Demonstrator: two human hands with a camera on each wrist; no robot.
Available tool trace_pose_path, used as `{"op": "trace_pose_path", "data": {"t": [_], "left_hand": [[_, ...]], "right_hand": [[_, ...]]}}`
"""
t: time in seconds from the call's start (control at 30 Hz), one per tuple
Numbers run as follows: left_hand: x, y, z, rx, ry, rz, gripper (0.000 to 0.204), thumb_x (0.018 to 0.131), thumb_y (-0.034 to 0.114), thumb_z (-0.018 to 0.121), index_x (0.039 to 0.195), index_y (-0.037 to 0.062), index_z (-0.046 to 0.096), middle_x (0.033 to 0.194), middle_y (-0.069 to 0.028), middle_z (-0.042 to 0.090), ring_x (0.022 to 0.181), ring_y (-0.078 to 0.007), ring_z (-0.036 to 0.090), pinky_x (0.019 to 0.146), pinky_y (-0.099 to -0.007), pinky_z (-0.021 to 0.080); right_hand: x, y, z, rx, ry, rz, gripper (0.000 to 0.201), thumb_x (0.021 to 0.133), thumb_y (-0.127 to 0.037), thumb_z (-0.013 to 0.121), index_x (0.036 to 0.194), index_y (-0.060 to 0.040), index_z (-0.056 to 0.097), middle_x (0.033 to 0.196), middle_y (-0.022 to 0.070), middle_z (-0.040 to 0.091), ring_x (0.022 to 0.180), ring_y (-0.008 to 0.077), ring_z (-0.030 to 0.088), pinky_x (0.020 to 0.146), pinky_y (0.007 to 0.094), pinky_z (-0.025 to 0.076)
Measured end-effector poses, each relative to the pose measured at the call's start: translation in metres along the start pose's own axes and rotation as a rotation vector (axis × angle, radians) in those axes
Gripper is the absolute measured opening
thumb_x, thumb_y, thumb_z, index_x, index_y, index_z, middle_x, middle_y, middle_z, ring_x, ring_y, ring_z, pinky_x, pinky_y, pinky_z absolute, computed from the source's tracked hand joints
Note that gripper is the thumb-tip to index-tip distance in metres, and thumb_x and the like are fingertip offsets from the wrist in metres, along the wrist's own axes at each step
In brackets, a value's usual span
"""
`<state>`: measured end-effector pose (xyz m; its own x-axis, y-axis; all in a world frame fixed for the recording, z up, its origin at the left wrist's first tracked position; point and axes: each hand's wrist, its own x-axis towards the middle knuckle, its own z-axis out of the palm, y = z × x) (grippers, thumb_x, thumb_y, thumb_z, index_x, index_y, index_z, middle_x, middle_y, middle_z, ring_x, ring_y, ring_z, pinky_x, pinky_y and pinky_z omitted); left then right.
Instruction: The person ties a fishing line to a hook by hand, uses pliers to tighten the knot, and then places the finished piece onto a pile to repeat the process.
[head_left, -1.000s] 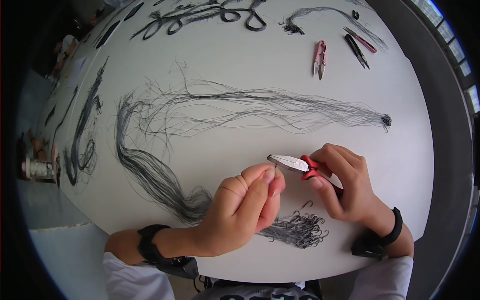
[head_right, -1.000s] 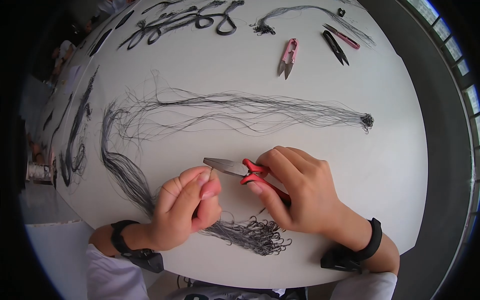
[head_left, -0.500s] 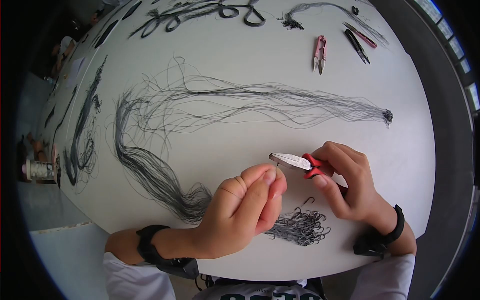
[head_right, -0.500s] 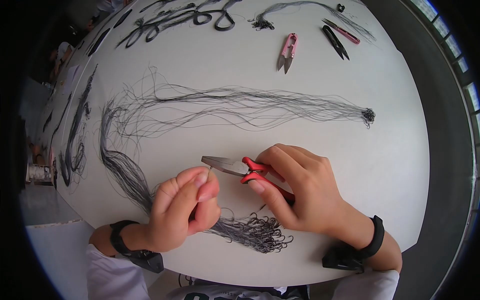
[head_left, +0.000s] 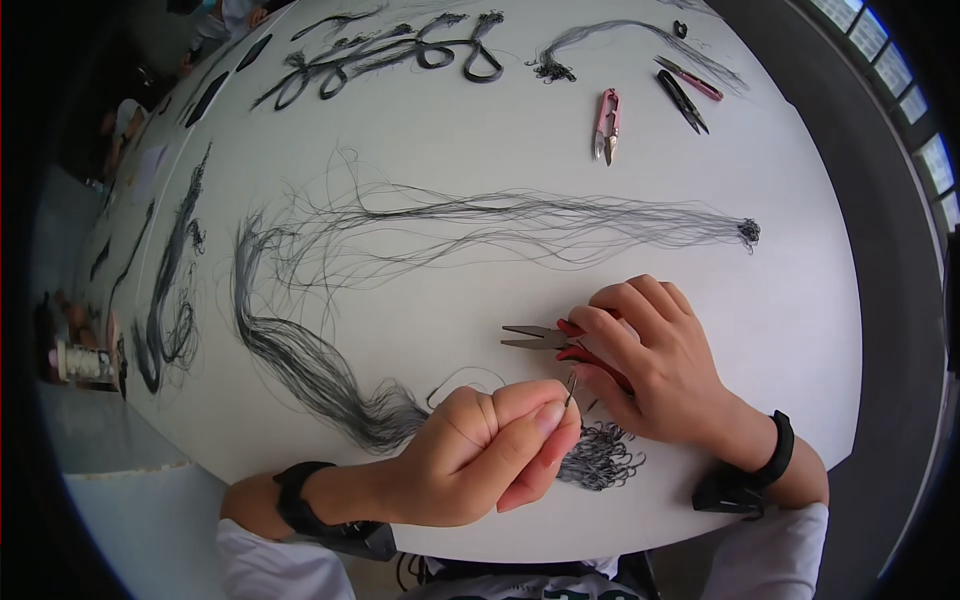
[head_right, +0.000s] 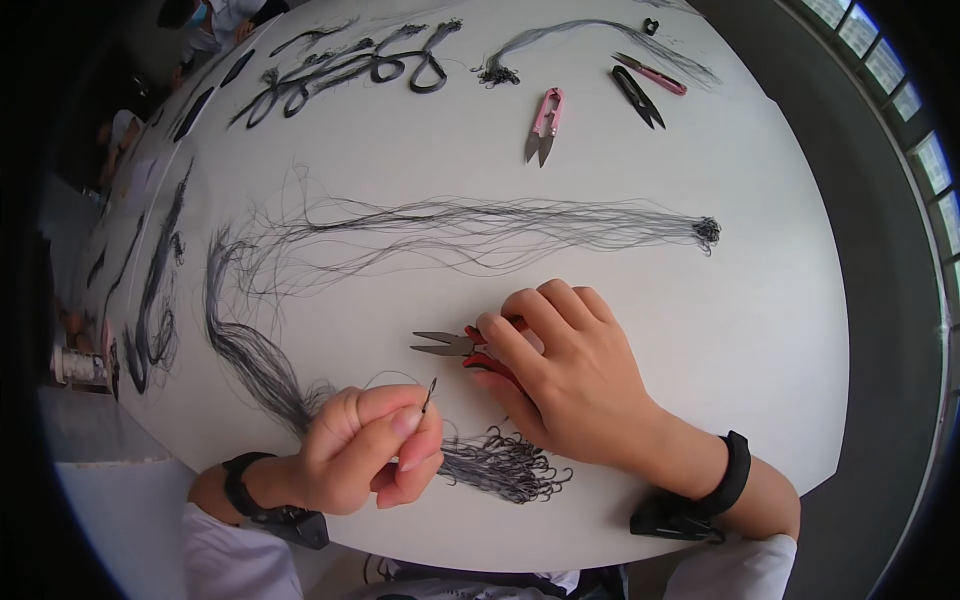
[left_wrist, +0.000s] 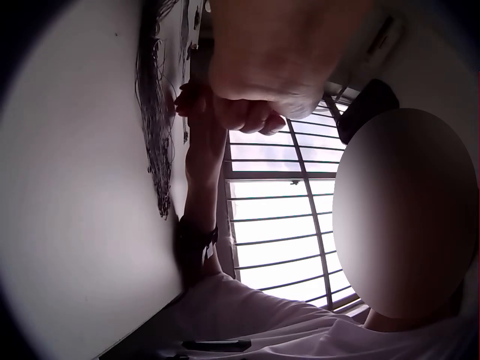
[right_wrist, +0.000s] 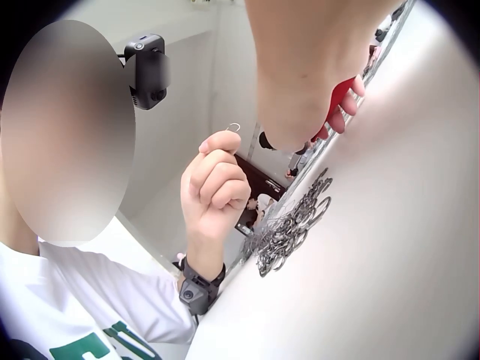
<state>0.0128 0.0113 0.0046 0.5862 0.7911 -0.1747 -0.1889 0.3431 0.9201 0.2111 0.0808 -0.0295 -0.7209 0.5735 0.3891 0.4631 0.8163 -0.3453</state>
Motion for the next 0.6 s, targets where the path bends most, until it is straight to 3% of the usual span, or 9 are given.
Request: {"op": "trace_pose_path", "data": {"t": [0.1,0.2,0.4,0.47,0.5,0.57,0.6], "left_hand": [[0.000,0.005,0.002,0.151,0.000,-0.001,0.031,0.098,0.012,0.027,0.076,-0.0006,0.044,0.056,-0.0036,0.046,0.046,-0.0076,0.042,0.043,-0.0216,0.032],[-0.001,0.003,0.003,0.221,0.029,0.021,0.027,0.098,0.012,0.033,0.078,0.0012,0.046,0.049,0.0005,0.043,0.044,-0.0047,0.037,0.045,-0.0207,0.033],[-0.003,0.003,0.002,0.303,0.031,0.022,0.028,0.098,0.012,0.034,0.077,0.0005,0.047,0.050,-0.0009,0.045,0.044,-0.0053,0.039,0.046,-0.0204,0.034],[-0.003,0.007,0.001,0.295,0.011,-0.009,0.028,0.098,0.013,0.034,0.076,0.0006,0.047,0.050,-0.0008,0.045,0.044,-0.0053,0.040,0.046,-0.0204,0.034],[-0.003,0.008,0.001,0.281,-0.006,-0.045,0.029,0.098,0.013,0.034,0.075,0.0006,0.048,0.050,-0.0007,0.046,0.045,-0.0053,0.041,0.046,-0.0204,0.034],[-0.003,0.006,0.000,0.189,-0.014,-0.071,0.029,0.098,0.014,0.035,0.075,0.0006,0.048,0.051,-0.0006,0.046,0.046,-0.0052,0.042,0.047,-0.0205,0.034],[-0.003,0.006,-0.001,0.096,-0.021,-0.097,0.030,0.098,0.014,0.035,0.075,0.0007,0.049,0.052,-0.0006,0.047,0.047,-0.0051,0.043,0.047,-0.0205,0.035]], "right_hand": [[-0.002,-0.002,0.000,-0.032,-0.030,-0.010,0.033,0.071,-0.016,0.068,0.100,-0.0047,0.056,0.093,0.0080,0.051,0.084,0.0242,0.049,0.073,0.0357,0.038],[-0.002,-0.003,0.002,-0.032,-0.023,-0.026,0.034,0.071,-0.014,0.067,0.101,-0.0048,0.055,0.095,0.0084,0.051,0.087,0.0245,0.049,0.076,0.0362,0.038],[-0.001,-0.004,-0.002,-0.054,-0.042,-0.040,0.035,0.072,-0.012,0.066,0.104,-0.0047,0.055,0.098,0.0084,0.052,0.091,0.0252,0.050,0.081,0.0376,0.039],[0.005,-0.008,-0.010,0.159,0.075,-0.060,0.034,0.072,-0.010,0.066,0.105,-0.0049,0.056,0.098,0.0091,0.054,0.090,0.0259,0.051,0.080,0.0378,0.041],[0.005,-0.009,-0.013,0.158,0.077,-0.059,0.034,0.072,-0.010,0.066,0.105,-0.0049,0.056,0.098,0.0091,0.054,0.090,0.0259,0.051,0.080,0.0378,0.041],[0.002,-0.011,-0.017,0.528,0.048,-0.074,0.030,0.072,-0.008,0.066,0.101,-0.0050,0.060,0.092,0.0085,0.058,0.085,0.0261,0.054,0.077,0.0367,0.044],[0.001,-0.011,-0.017,0.527,0.049,-0.073,0.030,0.072,-0.008,0.066,0.101,-0.0050,0.060,0.092,0.0085,0.058,0.085,0.0261,0.054,0.077,0.0367,0.044]]}}
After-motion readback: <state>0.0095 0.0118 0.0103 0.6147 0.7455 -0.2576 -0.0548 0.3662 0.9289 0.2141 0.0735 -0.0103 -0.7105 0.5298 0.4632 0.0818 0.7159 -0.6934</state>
